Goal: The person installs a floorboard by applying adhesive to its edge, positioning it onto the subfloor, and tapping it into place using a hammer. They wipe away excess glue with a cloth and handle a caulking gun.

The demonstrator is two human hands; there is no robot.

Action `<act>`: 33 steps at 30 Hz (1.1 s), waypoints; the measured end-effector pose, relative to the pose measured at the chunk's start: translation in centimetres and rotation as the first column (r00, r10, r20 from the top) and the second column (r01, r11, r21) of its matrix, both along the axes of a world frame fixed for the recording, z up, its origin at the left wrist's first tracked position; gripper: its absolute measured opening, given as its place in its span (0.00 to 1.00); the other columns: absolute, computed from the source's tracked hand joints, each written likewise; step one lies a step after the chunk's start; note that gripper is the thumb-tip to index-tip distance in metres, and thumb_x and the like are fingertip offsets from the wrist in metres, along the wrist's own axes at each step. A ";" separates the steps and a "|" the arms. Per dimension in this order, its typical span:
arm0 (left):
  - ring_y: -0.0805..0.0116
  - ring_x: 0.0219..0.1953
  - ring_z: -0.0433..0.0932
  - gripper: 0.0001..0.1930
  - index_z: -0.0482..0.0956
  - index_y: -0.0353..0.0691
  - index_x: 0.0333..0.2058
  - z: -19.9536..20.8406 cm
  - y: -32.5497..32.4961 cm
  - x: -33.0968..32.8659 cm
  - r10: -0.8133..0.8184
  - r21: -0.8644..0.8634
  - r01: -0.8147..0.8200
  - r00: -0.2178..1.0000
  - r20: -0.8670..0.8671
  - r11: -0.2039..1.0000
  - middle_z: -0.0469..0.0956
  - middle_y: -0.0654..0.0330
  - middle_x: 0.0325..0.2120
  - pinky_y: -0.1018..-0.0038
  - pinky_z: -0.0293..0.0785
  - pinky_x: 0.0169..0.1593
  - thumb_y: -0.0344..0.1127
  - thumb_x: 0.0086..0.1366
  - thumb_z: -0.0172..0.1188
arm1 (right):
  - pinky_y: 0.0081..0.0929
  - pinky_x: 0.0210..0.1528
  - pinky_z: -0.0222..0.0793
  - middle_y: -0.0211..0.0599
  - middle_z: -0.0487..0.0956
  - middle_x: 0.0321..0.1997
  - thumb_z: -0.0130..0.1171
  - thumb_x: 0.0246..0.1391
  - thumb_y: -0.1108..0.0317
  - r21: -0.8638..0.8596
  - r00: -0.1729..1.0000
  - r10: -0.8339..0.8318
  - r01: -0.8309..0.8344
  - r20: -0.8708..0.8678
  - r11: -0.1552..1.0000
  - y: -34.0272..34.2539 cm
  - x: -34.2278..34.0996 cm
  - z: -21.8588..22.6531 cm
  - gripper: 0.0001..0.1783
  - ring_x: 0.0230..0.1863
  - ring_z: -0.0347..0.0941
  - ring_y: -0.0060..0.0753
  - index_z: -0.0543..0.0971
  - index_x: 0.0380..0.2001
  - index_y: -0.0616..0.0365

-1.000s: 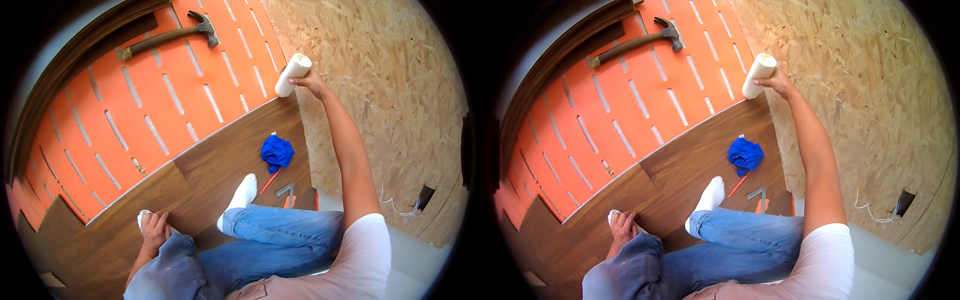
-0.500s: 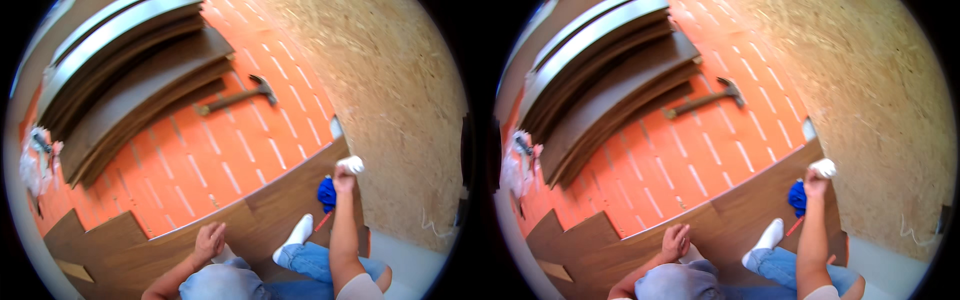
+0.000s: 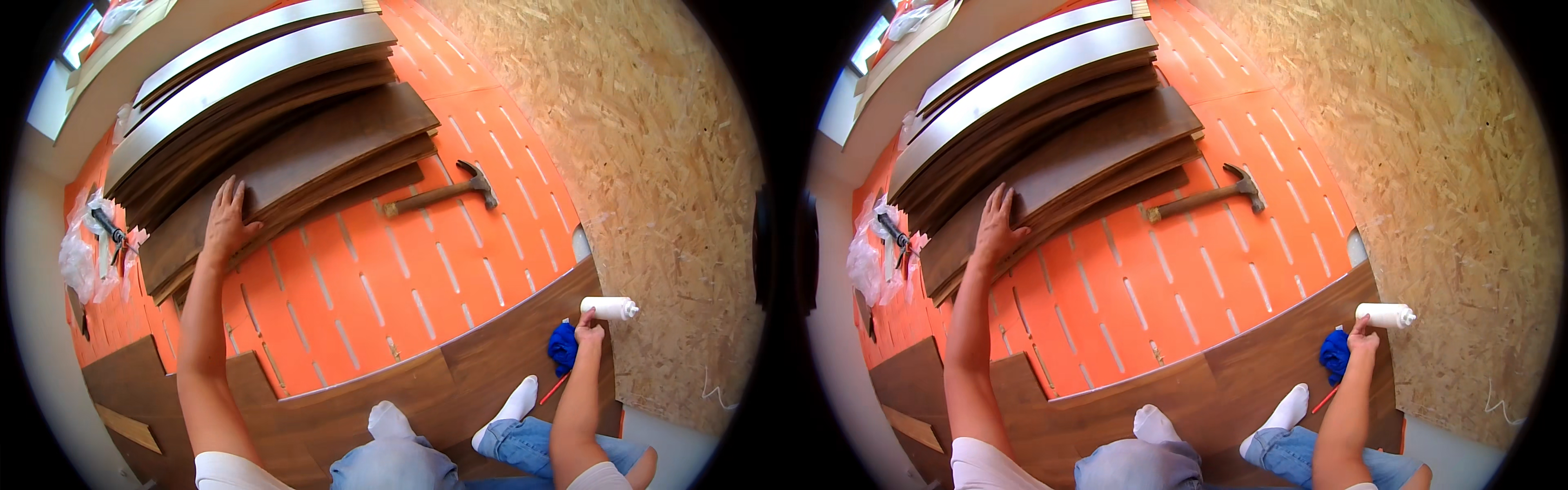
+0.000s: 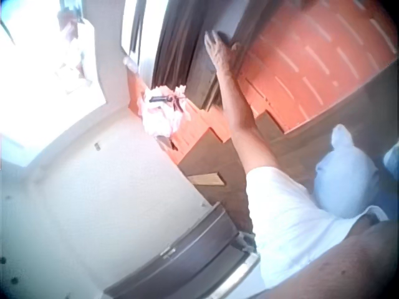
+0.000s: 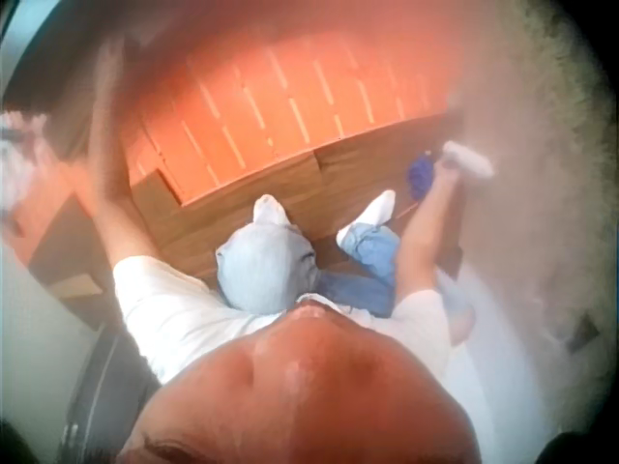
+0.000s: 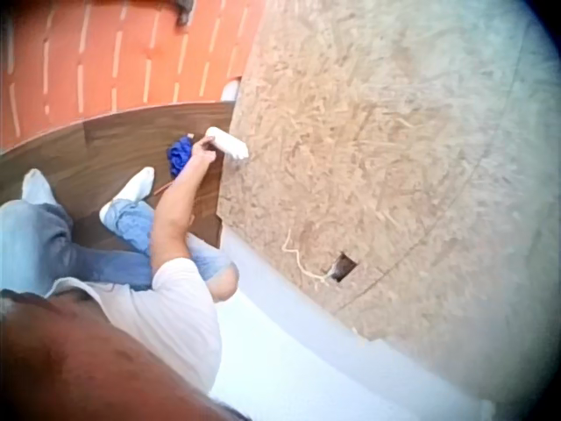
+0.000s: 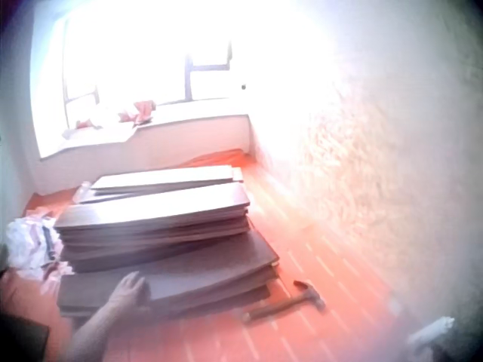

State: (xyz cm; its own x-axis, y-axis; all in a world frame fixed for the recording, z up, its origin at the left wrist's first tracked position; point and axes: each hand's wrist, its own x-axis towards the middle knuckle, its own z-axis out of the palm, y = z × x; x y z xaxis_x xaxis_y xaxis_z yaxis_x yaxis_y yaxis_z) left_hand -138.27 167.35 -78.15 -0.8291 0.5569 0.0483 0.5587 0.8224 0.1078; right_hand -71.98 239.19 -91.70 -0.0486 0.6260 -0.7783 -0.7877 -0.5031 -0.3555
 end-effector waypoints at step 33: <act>0.29 0.77 0.45 0.74 0.47 0.61 0.78 2.2 0.2 -6.0 -0.138 -0.145 0.178 0.958 0.250 0.973 0.47 0.26 0.73 0.46 0.49 0.76 0.49 0.33 0.86 | 0.29 0.34 0.73 0.35 0.82 0.32 0.58 0.67 0.58 0.161 0.197 -0.257 -0.975 0.946 -0.154 -22.1 -54.4 5.7 0.17 0.30 0.79 0.25 0.81 0.42 0.64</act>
